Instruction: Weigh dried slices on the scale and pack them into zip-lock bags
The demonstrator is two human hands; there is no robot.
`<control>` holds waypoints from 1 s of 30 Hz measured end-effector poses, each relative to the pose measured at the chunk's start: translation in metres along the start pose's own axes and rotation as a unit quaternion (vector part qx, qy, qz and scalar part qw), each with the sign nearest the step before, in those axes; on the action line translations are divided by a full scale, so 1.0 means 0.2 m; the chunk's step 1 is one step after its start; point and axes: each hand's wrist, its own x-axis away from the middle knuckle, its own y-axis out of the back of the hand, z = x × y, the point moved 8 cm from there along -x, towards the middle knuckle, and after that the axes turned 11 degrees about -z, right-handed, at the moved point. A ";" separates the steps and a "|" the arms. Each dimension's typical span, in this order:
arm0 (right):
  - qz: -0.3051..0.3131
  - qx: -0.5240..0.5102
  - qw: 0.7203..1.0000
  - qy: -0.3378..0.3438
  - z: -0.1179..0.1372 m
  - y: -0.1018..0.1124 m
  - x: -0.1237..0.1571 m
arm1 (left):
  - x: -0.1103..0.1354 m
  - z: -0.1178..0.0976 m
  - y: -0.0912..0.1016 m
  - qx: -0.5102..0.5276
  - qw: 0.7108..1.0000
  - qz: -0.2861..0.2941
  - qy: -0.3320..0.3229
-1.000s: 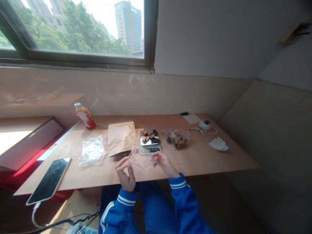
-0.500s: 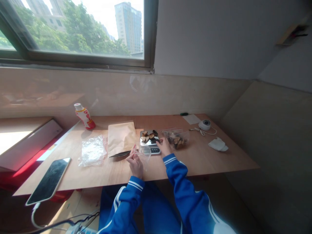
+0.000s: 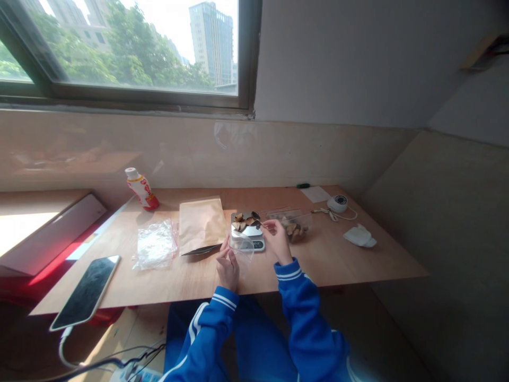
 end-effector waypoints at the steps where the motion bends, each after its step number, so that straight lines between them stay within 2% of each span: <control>1: 0.020 -0.019 1.000 -0.008 0.04 -0.02 0.02 | 0.00 0.00 0.00 0.001 1.000 0.002 -0.002; 5: 0.096 -0.027 0.994 -0.033 0.11 -0.10 0.10 | 0.00 -0.01 0.00 0.005 1.000 0.004 -0.003; 9: 0.181 0.011 0.983 -0.023 0.10 -0.19 0.16 | -0.01 -0.02 0.02 -0.001 1.000 -0.006 -0.010; 10: 0.181 0.017 0.983 -0.009 0.10 -0.20 0.15 | -0.01 -0.03 0.02 -0.003 1.000 -0.008 -0.014; 12: 0.137 0.038 0.989 0.037 0.08 -0.19 0.08 | -0.02 -0.03 0.02 -0.004 1.000 -0.011 -0.018; 14: 0.089 0.089 0.988 0.089 0.05 -0.19 0.00 | -0.02 -0.04 0.03 -0.002 1.000 -0.015 -0.015; 15: 0.085 0.125 0.982 0.116 0.03 -0.22 -0.03 | -0.02 -0.04 0.03 -0.001 1.000 -0.017 -0.012; 17: 0.116 0.199 0.959 0.164 -0.03 -0.31 -0.07 | -0.02 -0.04 0.03 0.001 1.000 -0.026 -0.012; 20: 0.185 0.280 0.915 0.224 -0.11 -0.45 -0.05 | -0.02 -0.04 0.05 0.003 0.999 -0.040 -0.018; 23: 0.211 0.325 0.888 0.248 -0.17 -0.52 0.00 | -0.02 -0.03 0.05 -0.002 0.999 -0.042 -0.020; 26: 0.189 0.329 0.890 0.252 -0.19 -0.51 0.02 | -0.02 -0.03 0.05 -0.011 0.999 -0.043 -0.013; 30: 0.161 0.262 0.924 0.227 -0.18 -0.45 0.03 | -0.02 -0.04 0.05 -0.010 0.999 -0.041 -0.004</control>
